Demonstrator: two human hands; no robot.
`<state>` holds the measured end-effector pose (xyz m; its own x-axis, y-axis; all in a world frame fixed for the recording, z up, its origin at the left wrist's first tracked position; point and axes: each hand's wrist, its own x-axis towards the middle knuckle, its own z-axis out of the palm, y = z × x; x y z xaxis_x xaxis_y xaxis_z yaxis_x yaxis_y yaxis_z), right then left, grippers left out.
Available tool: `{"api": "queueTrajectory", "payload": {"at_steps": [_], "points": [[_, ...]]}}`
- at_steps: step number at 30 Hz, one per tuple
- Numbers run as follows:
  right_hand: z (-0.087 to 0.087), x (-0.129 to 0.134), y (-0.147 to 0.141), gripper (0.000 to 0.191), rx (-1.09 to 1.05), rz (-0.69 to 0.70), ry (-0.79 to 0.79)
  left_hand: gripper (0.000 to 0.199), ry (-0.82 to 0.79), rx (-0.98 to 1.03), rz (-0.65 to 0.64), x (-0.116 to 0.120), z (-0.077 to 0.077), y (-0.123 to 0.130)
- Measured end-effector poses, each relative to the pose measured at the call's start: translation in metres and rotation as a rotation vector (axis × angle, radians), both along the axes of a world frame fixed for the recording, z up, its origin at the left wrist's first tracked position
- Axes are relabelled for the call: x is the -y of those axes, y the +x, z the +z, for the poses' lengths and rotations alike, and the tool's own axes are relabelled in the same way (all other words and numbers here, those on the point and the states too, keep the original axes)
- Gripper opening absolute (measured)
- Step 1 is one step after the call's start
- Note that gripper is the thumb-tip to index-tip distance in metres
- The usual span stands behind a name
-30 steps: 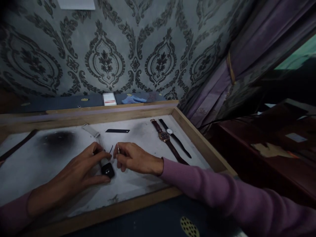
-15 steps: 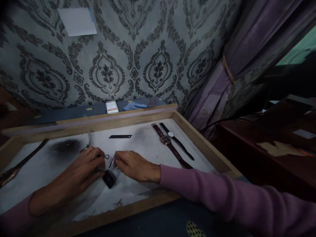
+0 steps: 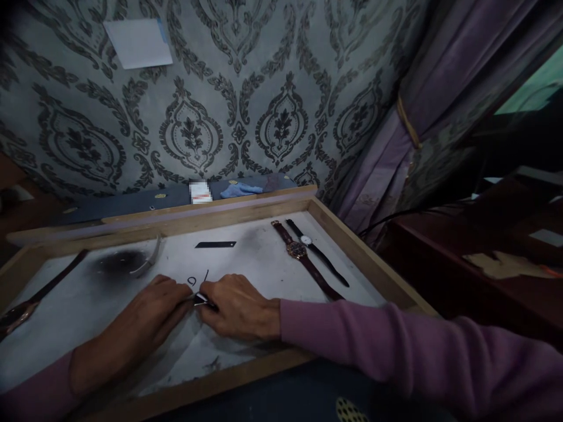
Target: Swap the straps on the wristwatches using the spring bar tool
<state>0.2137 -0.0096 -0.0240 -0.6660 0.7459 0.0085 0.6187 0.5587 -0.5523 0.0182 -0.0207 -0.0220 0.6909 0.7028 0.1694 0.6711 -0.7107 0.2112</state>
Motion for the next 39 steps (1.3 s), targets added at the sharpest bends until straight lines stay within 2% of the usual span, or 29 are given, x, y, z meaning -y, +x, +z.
{"api": "queueTrajectory", "payload": {"at_steps": [4, 8, 13, 19, 22, 24, 28, 31, 35, 39], "points": [[-0.003, -0.001, 0.001, 0.012, 0.046, 0.002, 0.058, 0.021, -0.146, -0.019, 0.068, 0.002, -0.003, 0.001], [-0.005, -0.001, 0.002, 0.013, 0.019, -0.019, 0.028, 0.019, -0.135, -0.043, 0.11, 0.0, -0.006, 0.002], [-0.004, -0.003, 0.001, 0.008, -0.069, -0.052, -0.084, 0.017, -0.166, -0.044, 0.111, -0.004, -0.004, 0.003], [0.003, -0.008, 0.003, 0.016, -0.142, -0.078, -0.188, 0.015, -0.202, -0.041, 0.119, -0.006, 0.002, 0.002], [0.004, -0.012, 0.005, 0.023, -0.127, -0.122, -0.24, 0.019, -0.129, 0.047, 0.126, -0.011, 0.005, -0.003], [0.004, -0.015, 0.006, 0.025, -0.123, -0.138, -0.286, 0.021, -0.016, 0.097, 0.163, -0.018, 0.008, -0.01], [0.003, -0.017, 0.009, 0.026, -0.157, -0.176, -0.407, 0.016, 0.193, 0.044, 0.353, -0.033, 0.011, -0.03], [0.004, -0.016, 0.012, 0.025, -0.211, -0.233, -0.518, 0.015, 0.14, -0.009, 0.436, -0.038, 0.009, -0.041], [0.008, -0.014, 0.015, 0.02, -0.242, -0.279, -0.614, 0.019, -0.022, 0.065, 0.367, -0.038, 0.005, -0.042], [0.013, -0.012, 0.017, 0.018, -0.231, -0.234, -0.71, 0.021, -0.023, 0.117, 0.26, -0.04, 0.003, -0.038]]}}
